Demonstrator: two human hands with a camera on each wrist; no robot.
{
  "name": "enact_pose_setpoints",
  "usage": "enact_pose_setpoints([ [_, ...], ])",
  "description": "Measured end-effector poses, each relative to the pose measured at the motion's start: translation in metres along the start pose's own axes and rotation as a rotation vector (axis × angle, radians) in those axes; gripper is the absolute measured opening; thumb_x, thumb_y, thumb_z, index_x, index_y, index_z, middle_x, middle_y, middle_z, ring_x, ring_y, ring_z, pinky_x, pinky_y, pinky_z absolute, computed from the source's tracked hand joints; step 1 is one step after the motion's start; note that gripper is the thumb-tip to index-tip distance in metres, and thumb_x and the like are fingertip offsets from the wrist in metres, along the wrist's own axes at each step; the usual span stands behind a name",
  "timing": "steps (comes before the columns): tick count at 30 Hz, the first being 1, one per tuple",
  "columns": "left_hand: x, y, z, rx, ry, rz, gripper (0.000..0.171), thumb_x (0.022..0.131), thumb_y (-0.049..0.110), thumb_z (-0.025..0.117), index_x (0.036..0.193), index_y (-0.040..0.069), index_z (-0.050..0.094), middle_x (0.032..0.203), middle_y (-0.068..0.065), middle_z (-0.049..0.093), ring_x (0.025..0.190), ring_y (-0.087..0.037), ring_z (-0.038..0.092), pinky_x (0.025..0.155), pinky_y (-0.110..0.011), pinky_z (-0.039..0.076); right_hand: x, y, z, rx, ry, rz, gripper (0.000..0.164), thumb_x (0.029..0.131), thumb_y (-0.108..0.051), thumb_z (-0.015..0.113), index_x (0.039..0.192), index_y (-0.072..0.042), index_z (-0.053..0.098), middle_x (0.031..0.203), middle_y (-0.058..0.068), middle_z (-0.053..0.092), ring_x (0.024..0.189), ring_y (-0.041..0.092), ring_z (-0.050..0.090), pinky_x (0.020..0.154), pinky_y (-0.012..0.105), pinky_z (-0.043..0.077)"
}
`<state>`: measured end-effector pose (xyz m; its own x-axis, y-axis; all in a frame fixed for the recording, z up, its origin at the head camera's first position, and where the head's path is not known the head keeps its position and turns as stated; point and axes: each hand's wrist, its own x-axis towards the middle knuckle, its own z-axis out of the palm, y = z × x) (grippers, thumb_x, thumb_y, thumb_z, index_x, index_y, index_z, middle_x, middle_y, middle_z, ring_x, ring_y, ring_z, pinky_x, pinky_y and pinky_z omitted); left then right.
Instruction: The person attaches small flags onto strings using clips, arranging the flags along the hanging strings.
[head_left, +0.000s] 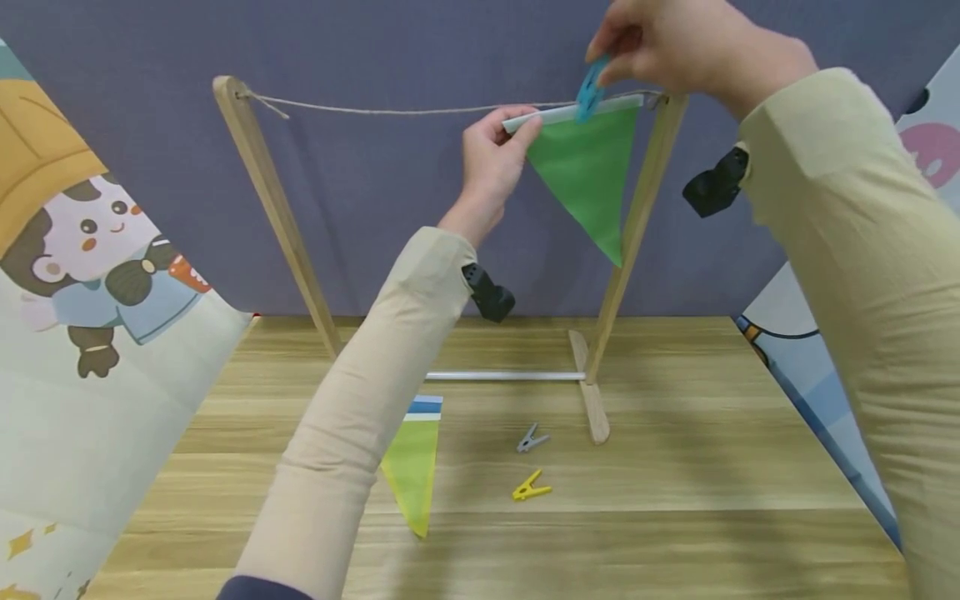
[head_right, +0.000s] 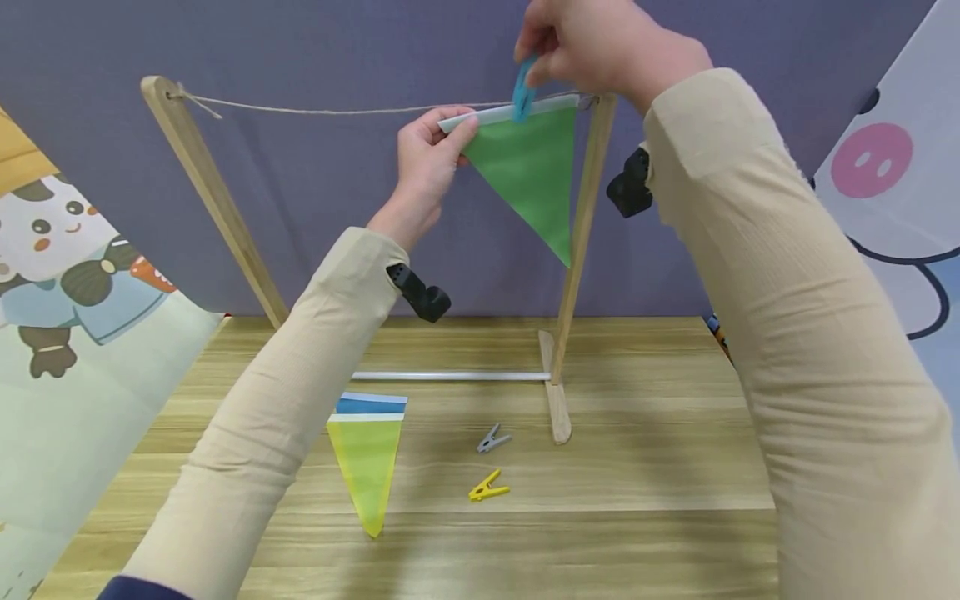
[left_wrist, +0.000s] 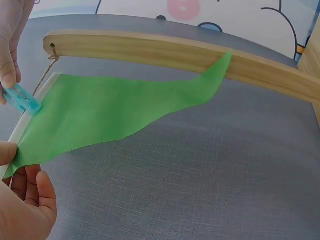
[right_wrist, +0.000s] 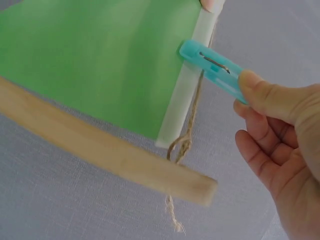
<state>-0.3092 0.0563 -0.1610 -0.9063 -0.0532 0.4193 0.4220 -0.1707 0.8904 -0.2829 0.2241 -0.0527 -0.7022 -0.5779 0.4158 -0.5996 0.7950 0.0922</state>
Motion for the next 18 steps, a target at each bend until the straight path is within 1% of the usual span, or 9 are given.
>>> enact_pose_setpoints([
  [1, -0.0001, 0.0000, 0.0000, -0.003, 0.000, 0.004, 0.016, 0.089, 0.005, 0.063, 0.101, -0.004, 0.067, 0.075, 0.001, 0.057, 0.059, -0.007, 0.044, 0.056, -0.019, 0.039, 0.0002, -0.0014, 0.0002, 0.000, -0.010, 0.011, 0.022, 0.093, -0.005, 0.056, 0.108, 0.010, 0.062, 0.102, 0.024, 0.060, 0.080, 0.022, 0.048, 0.065, 0.017, 0.034],
  [2, -0.0002, 0.0002, 0.0004, -0.003, 0.000, 0.004, 0.016, 0.089, 0.005, 0.064, 0.101, -0.004, 0.067, 0.076, 0.001, 0.057, 0.059, -0.007, 0.044, 0.056, -0.019, 0.039, 0.0002, -0.0023, 0.0004, 0.003, -0.015, 0.019, 0.022, 0.093, -0.005, 0.055, 0.108, 0.010, 0.062, 0.102, 0.024, 0.060, 0.080, 0.023, 0.049, 0.065, 0.016, 0.034],
  [7, 0.0008, 0.0007, 0.0016, 0.007, -0.003, -0.007, 0.016, 0.088, 0.006, 0.064, 0.102, -0.003, 0.067, 0.077, 0.001, 0.057, 0.060, -0.007, 0.044, 0.056, -0.019, 0.038, 0.0012, -0.0038, 0.0018, 0.006, -0.020, 0.030, 0.022, 0.092, -0.005, 0.058, 0.108, 0.010, 0.063, 0.100, 0.024, 0.062, 0.075, 0.017, 0.049, 0.063, 0.013, 0.034],
  [10, 0.0015, 0.0009, 0.0016, 0.009, -0.007, -0.004, 0.016, 0.088, 0.006, 0.064, 0.102, -0.002, 0.067, 0.078, 0.001, 0.057, 0.061, -0.007, 0.044, 0.056, -0.019, 0.037, 0.0022, -0.0041, 0.0025, 0.010, -0.020, 0.027, 0.022, 0.091, -0.004, 0.059, 0.107, 0.010, 0.063, 0.100, 0.024, 0.062, 0.076, 0.017, 0.049, 0.063, 0.013, 0.035],
  [14, 0.0022, 0.0010, 0.0020, 0.002, -0.014, 0.015, 0.017, 0.088, 0.004, 0.064, 0.102, -0.004, 0.067, 0.083, -0.001, 0.060, 0.065, -0.006, 0.048, 0.059, -0.017, 0.040, 0.0030, -0.0048, 0.0038, 0.015, -0.024, 0.013, 0.022, 0.091, -0.003, 0.059, 0.107, 0.011, 0.062, 0.100, 0.025, 0.061, 0.079, 0.021, 0.050, 0.064, 0.013, 0.035],
  [18, 0.0031, 0.0011, 0.0031, 0.005, -0.012, 0.017, 0.017, 0.088, 0.003, 0.064, 0.102, -0.005, 0.067, 0.089, -0.006, 0.064, 0.069, -0.005, 0.052, 0.063, -0.016, 0.043, 0.0028, -0.0053, 0.0048, 0.023, -0.037, 0.015, 0.024, 0.090, -0.003, 0.059, 0.110, 0.011, 0.061, 0.100, 0.024, 0.060, 0.081, 0.022, 0.050, 0.066, 0.016, 0.035],
])
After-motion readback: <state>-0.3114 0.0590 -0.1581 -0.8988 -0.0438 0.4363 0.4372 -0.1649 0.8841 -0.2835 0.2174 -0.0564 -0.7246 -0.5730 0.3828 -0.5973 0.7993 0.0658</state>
